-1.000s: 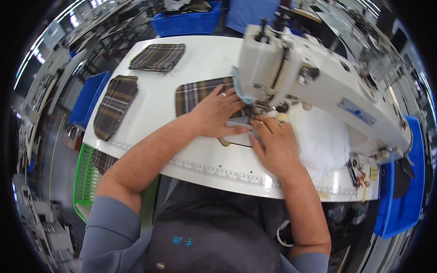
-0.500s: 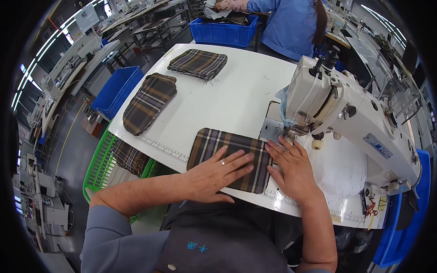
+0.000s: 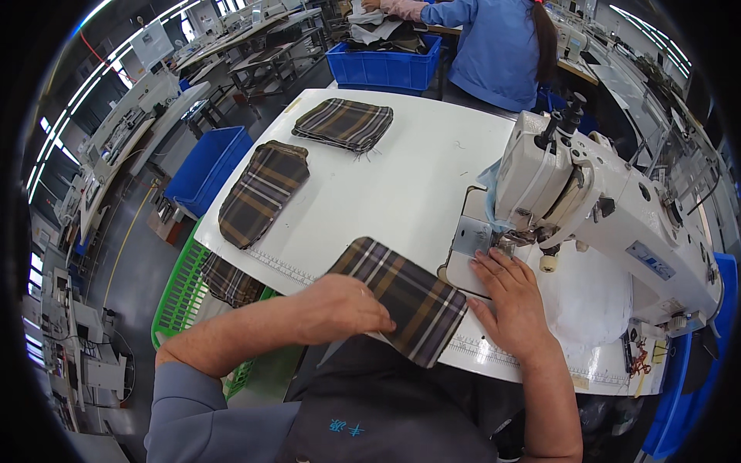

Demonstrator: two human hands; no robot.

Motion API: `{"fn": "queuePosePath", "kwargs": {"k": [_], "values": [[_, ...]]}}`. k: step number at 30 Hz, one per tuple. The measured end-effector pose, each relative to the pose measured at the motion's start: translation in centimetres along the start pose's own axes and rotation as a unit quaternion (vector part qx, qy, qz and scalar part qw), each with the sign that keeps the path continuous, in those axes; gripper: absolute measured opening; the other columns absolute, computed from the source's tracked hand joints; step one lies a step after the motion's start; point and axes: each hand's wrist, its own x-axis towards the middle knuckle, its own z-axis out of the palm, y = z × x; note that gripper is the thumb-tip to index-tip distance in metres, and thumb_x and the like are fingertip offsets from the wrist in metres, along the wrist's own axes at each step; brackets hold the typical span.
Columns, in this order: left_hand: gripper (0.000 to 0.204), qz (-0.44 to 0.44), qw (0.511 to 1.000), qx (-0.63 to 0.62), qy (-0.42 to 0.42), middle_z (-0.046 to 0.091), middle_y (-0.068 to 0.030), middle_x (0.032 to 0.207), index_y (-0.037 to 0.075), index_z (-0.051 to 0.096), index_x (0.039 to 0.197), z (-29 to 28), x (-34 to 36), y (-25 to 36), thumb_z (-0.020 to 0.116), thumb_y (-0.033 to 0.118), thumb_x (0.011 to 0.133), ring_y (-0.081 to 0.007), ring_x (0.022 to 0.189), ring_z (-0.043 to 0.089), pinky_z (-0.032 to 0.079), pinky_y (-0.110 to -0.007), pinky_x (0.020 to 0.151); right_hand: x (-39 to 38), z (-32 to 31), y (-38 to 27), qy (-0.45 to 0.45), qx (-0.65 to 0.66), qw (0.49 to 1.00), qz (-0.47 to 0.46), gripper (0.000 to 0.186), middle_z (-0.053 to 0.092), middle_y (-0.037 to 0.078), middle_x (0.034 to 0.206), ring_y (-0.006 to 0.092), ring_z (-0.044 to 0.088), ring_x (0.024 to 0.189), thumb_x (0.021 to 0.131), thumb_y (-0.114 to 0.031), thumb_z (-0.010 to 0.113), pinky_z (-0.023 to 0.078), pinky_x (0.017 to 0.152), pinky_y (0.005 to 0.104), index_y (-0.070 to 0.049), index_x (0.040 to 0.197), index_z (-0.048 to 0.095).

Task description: The recorder aligns plaid leather pouch components and sews them together using an industrial sewing machine.

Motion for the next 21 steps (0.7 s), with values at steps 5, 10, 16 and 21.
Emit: {"fn": "queuePosePath", "kwargs": {"k": [5,10,16,21], "values": [[0.017,-0.156,0.972,0.026,0.173,0.074,-0.0084,0.092,0.015,0.077,0.099,-8.0,1.9,-8.6,0.066,0.011,0.087,-0.0281,0.081,0.072,0.057,-0.037,0.071,0.2,0.0,0.1,0.006,-0.001,1.000,0.007,0.050,0.057,0.011,0.140,0.0314,0.046,0.136,0.087,-0.024,0.068,0.031,0.115,0.0488,-0.005,0.132,0.058],[0.018,-0.189,0.904,0.244,0.295,0.075,-0.0088,0.094,0.011,0.076,0.101,-15.1,3.3,-17.5,0.066,0.010,0.086,-0.0257,0.087,0.073,0.057,-0.035,0.077,0.5,0.0,0.4,0.017,0.018,1.000,0.003,0.045,0.059,0.010,0.137,0.0309,0.048,0.133,0.087,-0.022,0.068,0.033,0.113,0.0472,-0.005,0.128,0.062],[0.030,-0.092,0.863,0.424,0.259,0.071,-0.0022,0.117,0.009,0.070,0.111,-12.6,2.8,-25.5,0.056,0.001,0.085,-0.0217,0.112,0.067,0.050,-0.037,0.102,0.6,-0.2,0.5,0.009,0.022,1.000,0.005,0.042,0.060,0.009,0.137,0.0297,0.049,0.133,0.087,-0.021,0.068,0.033,0.113,0.0464,-0.006,0.127,0.063],[0.037,-0.233,0.909,0.299,0.174,0.071,-0.0055,0.119,0.009,0.070,0.114,-6.3,0.5,-26.7,0.050,-0.004,0.086,-0.0259,0.115,0.064,0.047,-0.040,0.107,0.6,-0.2,0.7,0.002,0.023,1.000,0.012,0.041,0.059,0.008,0.137,0.0292,0.048,0.133,0.087,-0.021,0.068,0.033,0.113,0.0465,-0.007,0.126,0.063]]}}
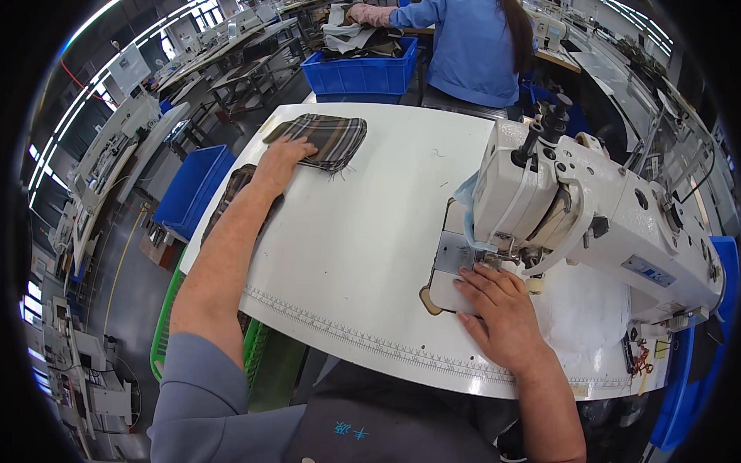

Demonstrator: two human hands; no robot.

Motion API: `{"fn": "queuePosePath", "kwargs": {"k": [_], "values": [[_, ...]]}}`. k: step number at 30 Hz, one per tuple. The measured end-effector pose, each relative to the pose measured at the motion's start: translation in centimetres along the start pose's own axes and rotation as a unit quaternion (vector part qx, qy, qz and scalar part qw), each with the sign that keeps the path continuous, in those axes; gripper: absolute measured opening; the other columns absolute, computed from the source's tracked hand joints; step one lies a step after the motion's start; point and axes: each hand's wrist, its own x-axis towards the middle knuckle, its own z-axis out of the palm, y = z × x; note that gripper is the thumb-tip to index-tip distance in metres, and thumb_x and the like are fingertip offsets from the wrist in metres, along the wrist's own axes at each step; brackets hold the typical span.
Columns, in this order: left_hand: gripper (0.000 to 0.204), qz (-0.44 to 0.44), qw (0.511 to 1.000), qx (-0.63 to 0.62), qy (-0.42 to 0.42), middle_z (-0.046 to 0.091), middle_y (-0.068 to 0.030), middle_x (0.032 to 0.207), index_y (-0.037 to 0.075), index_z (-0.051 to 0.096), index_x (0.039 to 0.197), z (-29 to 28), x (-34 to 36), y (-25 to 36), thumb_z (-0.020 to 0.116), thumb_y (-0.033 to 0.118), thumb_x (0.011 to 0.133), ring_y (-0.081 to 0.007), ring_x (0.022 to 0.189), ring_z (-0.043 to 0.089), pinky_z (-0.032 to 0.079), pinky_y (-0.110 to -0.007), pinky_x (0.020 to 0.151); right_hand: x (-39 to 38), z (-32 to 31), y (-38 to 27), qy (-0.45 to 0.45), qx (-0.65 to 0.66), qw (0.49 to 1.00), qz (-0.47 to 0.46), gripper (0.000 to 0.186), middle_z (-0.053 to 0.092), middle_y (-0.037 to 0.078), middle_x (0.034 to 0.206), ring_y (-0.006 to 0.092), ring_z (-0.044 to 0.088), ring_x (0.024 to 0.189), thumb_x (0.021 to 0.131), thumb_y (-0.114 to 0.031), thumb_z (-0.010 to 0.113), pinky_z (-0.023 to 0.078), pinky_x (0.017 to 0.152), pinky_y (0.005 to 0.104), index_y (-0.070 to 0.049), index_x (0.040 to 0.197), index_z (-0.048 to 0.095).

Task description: The recorder aligns plaid leather pouch components and sews them together using an industrial sewing machine.

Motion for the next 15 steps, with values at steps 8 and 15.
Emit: {"fn": "queuePosePath", "kwargs": {"k": [8,15], "values": [[0.042,-0.019,0.995,-0.020,-0.098,0.067,-0.0066,0.127,0.010,0.070,0.120,-1.1,0.0,-0.4,0.048,-0.006,0.087,-0.0259,0.127,0.056,0.036,-0.042,0.117,-0.4,0.2,0.0,0.008,-0.008,1.000,-0.003,0.042,0.059,0.008,0.138,0.0291,0.048,0.133,0.088,-0.022,0.068,0.033,0.113,0.0453,-0.008,0.127,0.062],[0.045,-0.099,0.978,-0.179,-0.041,0.065,-0.0153,0.129,0.005,0.068,0.123,1.8,-0.2,-0.6,0.047,-0.008,0.084,-0.0325,0.126,0.057,0.039,-0.038,0.112,-1.0,0.7,0.3,0.039,-0.016,0.999,0.000,0.041,0.060,0.007,0.137,0.0264,0.050,0.132,0.089,-0.025,0.068,0.037,0.109,0.0450,-0.008,0.126,0.063]]}}
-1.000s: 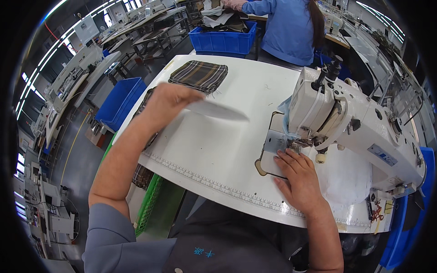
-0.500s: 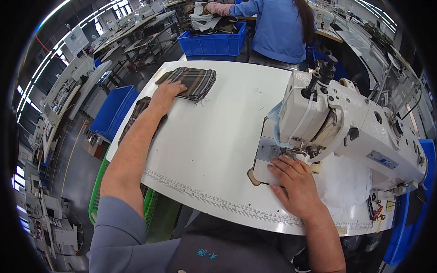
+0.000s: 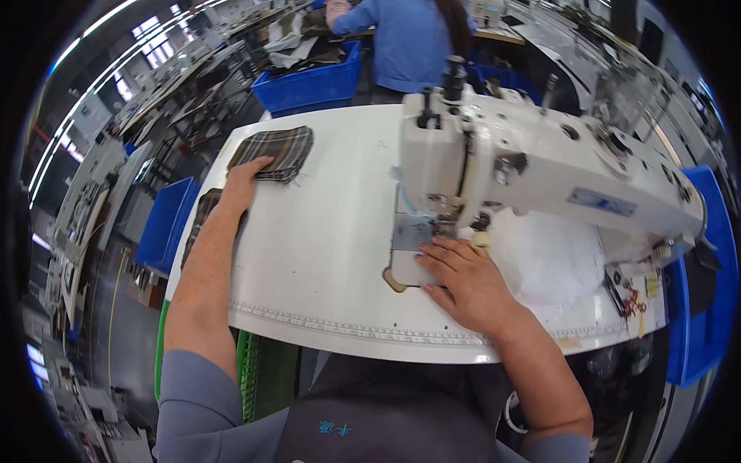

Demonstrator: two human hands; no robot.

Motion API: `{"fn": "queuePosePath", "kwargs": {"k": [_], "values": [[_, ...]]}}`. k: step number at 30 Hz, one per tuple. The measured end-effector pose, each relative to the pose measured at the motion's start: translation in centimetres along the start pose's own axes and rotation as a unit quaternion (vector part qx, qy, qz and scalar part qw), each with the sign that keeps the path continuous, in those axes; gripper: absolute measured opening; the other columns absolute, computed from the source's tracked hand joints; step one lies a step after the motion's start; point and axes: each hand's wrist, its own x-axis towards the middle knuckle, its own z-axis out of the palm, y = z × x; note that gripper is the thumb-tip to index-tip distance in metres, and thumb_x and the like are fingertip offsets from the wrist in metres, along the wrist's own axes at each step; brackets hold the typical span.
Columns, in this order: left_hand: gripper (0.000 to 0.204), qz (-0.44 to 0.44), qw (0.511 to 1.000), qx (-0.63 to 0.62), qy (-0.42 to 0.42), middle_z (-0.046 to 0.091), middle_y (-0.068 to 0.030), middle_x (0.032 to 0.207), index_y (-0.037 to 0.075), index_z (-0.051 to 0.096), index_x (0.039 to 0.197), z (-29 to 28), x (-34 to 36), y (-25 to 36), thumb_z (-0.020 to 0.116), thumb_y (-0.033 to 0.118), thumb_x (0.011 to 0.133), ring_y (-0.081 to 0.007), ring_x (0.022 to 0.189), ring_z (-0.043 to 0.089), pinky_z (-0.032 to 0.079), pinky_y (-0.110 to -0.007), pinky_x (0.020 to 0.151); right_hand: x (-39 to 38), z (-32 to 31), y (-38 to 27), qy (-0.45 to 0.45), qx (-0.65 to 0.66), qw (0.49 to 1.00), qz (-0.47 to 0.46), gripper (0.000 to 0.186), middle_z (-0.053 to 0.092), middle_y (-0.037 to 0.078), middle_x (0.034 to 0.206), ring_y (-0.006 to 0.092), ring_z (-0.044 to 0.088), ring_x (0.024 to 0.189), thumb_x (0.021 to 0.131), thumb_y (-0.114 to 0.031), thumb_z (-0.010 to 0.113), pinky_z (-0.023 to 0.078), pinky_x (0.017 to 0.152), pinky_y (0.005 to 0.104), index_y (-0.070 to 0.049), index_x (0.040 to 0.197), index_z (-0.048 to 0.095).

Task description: The recorder aligns plaid leather pouch components and sews them together using an industrial sewing machine.

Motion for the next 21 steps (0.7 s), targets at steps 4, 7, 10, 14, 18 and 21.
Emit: {"fn": "queuePosePath", "kwargs": {"k": [4,7,10,14,18,21], "values": [[0.059,0.026,0.988,0.147,-0.042,0.058,-0.0140,0.140,0.009,0.064,0.128,-1.7,-0.8,-1.8,0.054,-0.004,0.072,-0.0348,0.139,0.045,0.027,-0.055,0.116,0.3,1.2,0.7,0.051,0.012,0.997,-0.053,0.039,0.063,0.008,0.133,0.0261,0.052,0.129,0.089,-0.027,0.068,0.040,0.105,0.0429,-0.007,0.122,0.064],[0.069,0.051,0.995,0.086,0.018,0.050,-0.0182,0.145,0.003,0.050,0.139,-1.6,-1.1,4.8,0.058,-0.005,0.071,-0.0370,0.137,0.044,0.031,-0.048,0.116,-0.3,1.6,1.3,0.091,0.002,0.995,-0.041,0.032,0.065,0.009,0.127,0.0259,0.056,0.123,0.088,-0.025,0.068,0.041,0.103,0.0417,-0.006,0.115,0.067],[0.057,0.124,0.992,-0.031,-0.007,0.060,-0.0196,0.133,-0.001,0.054,0.134,-0.6,-3.2,11.2,0.056,-0.008,0.077,-0.0364,0.126,0.056,0.042,-0.039,0.109,-0.9,1.4,1.2,0.128,0.036,0.987,-0.086,0.020,0.068,0.006,0.119,0.0245,0.062,0.112,0.088,-0.019,0.069,0.044,0.100,0.0410,-0.009,0.105,0.067],[0.027,0.169,0.972,-0.144,-0.082,0.068,-0.0128,0.123,0.004,0.070,0.106,1.3,-7.9,23.5,0.067,-0.003,0.081,-0.0315,0.115,0.064,0.049,-0.039,0.099,-2.9,-0.5,0.2,0.202,-0.034,0.972,-0.115,0.014,0.070,0.005,0.100,0.0215,0.066,0.091,0.082,-0.015,0.072,0.049,0.086,0.0382,-0.008,0.092,0.066],[0.024,0.264,0.936,-0.199,-0.122,0.071,-0.0114,0.116,0.006,0.072,0.105,3.4,-9.7,32.2,0.076,0.004,0.081,-0.0292,0.101,0.070,0.056,-0.036,0.084,-7.2,-0.5,-2.5,0.177,0.017,0.981,-0.081,0.015,0.061,0.001,0.083,0.0174,0.060,0.076,0.079,-0.015,0.075,0.045,0.065,0.0330,-0.009,0.088,0.065],[0.023,0.314,0.910,-0.245,-0.112,0.070,-0.0124,0.116,0.004,0.071,0.105,5.3,-8.4,37.7,0.076,0.009,0.083,-0.0309,0.104,0.068,0.055,-0.038,0.088,-10.0,-0.2,-3.7,0.190,0.016,0.980,-0.058,0.015,0.063,0.001,0.085,0.0178,0.060,0.077,0.079,-0.017,0.076,0.045,0.066,0.0326,-0.010,0.088,0.065]]}}
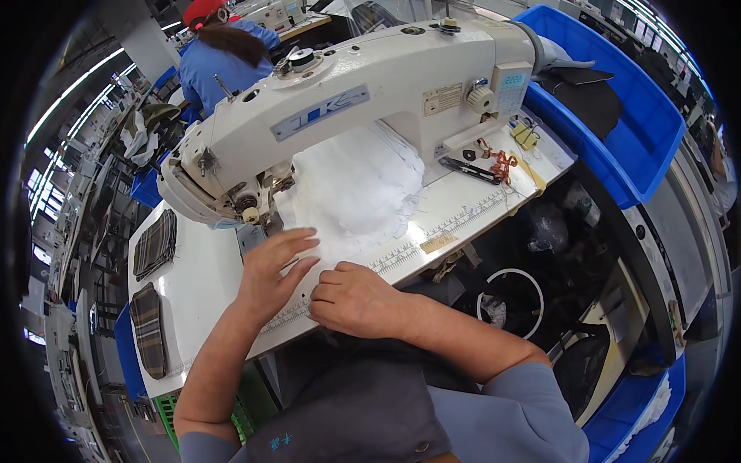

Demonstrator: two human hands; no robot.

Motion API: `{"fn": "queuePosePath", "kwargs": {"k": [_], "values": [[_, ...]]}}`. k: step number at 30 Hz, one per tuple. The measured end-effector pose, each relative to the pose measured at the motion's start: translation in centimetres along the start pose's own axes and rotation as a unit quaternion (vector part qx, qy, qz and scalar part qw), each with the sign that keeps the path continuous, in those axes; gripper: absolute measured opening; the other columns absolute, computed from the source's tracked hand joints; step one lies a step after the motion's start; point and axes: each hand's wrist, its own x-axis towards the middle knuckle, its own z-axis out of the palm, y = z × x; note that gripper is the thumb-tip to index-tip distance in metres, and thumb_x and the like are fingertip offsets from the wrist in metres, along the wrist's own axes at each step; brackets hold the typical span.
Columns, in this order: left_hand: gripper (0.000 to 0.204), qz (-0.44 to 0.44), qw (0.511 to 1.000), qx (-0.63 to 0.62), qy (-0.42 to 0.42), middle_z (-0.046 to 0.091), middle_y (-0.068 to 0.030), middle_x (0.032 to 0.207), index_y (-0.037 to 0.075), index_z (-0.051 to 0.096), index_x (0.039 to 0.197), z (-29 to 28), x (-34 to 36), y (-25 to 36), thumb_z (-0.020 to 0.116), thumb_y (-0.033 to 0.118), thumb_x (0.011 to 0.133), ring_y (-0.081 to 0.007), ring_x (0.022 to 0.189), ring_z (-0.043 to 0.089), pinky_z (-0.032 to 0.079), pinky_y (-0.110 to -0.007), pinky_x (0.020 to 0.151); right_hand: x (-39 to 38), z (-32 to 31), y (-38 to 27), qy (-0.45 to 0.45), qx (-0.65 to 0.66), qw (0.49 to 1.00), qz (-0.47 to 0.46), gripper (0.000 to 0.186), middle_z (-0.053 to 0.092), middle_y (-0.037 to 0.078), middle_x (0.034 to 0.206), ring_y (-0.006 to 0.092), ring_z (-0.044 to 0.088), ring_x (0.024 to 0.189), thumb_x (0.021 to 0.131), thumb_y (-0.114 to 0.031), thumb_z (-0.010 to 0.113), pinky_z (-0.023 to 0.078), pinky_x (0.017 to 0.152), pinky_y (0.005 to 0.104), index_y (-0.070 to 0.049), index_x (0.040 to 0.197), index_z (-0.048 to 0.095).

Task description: The recorder aligns plaid leather pouch components and sews them together using an industrial sewing machine.

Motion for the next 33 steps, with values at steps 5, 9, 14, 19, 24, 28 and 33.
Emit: {"fn": "queuePosePath", "kwargs": {"k": [5,9,14,19,24,28,33], "values": [[0.026,0.022,0.999,0.027,0.019,0.068,-0.0152,0.109,0.000,0.069,0.104,4.8,7.4,-0.5,0.076,0.014,0.083,-0.0344,0.100,0.066,0.053,-0.041,0.088,-2.1,-1.5,-0.4,0.061,0.025,0.997,0.047,0.014,0.061,0.002,0.082,0.0198,0.059,0.078,0.079,-0.015,0.076,0.046,0.068,0.0340,-0.009,0.080,0.063],[0.017,-0.075,0.989,0.089,-0.097,0.069,-0.0173,0.094,0.000,0.073,0.092,4.5,10.3,0.4,0.075,0.010,0.078,-0.0354,0.088,0.067,0.054,-0.042,0.082,-3.9,-2.9,-0.5,0.054,0.029,0.994,0.094,0.012,0.066,0.001,0.089,0.0203,0.060,0.082,0.080,-0.014,0.076,0.047,0.071,0.0345,-0.008,0.084,0.067],[0.010,-0.046,0.993,0.078,-0.076,0.070,-0.0167,0.081,-0.002,0.074,0.083,4.4,11.0,-0.2,0.072,0.005,0.076,-0.0304,0.075,0.069,0.056,-0.037,0.072,-5.1,-3.1,-0.3,0.075,0.043,0.990,0.110,0.011,0.068,0.000,0.095,0.0205,0.060,0.085,0.080,-0.014,0.075,0.047,0.073,0.0352,-0.008,0.088,0.069],[0.010,-0.043,0.991,0.117,-0.051,0.072,-0.0147,0.079,-0.002,0.074,0.082,4.1,10.8,0.0,0.071,0.003,0.075,-0.0250,0.071,0.072,0.057,-0.031,0.066,-4.9,-3.0,-0.4,0.080,0.047,0.990,0.107,0.011,0.068,0.000,0.094,0.0213,0.060,0.086,0.081,-0.014,0.075,0.047,0.073,0.0361,-0.008,0.087,0.069],[0.007,0.049,0.988,0.117,0.089,0.075,-0.0105,0.087,0.002,0.073,0.081,2.1,8.4,2.1,0.071,0.003,0.074,-0.0252,0.077,0.073,0.058,-0.031,0.068,-5.7,-3.9,-0.1,0.100,0.167,0.963,0.188,0.016,0.069,0.008,0.105,0.0226,0.065,0.097,0.089,-0.016,0.071,0.052,0.081,0.0355,-0.004,0.099,0.070],[0.008,0.123,0.976,0.166,0.072,0.076,-0.0089,0.090,0.005,0.072,0.083,0.7,5.4,4.1,0.072,0.003,0.075,-0.0260,0.080,0.073,0.058,-0.032,0.069,-4.8,-5.6,0.3,0.219,0.540,0.704,0.407,0.033,0.067,0.012,0.119,0.0204,0.067,0.107,0.105,-0.025,0.053,0.054,0.088,0.0306,0.002,0.120,0.062],[0.016,0.026,0.998,0.049,0.036,0.070,-0.0102,0.112,0.005,0.068,0.096,3.6,5.5,2.7,0.071,0.009,0.081,-0.0288,0.098,0.069,0.056,-0.037,0.082,-3.8,-4.7,1.3,0.182,0.518,0.733,0.401,0.032,0.065,0.011,0.116,0.0156,0.065,0.103,0.107,-0.022,0.049,0.054,0.085,0.0280,0.003,0.125,0.056]]}}
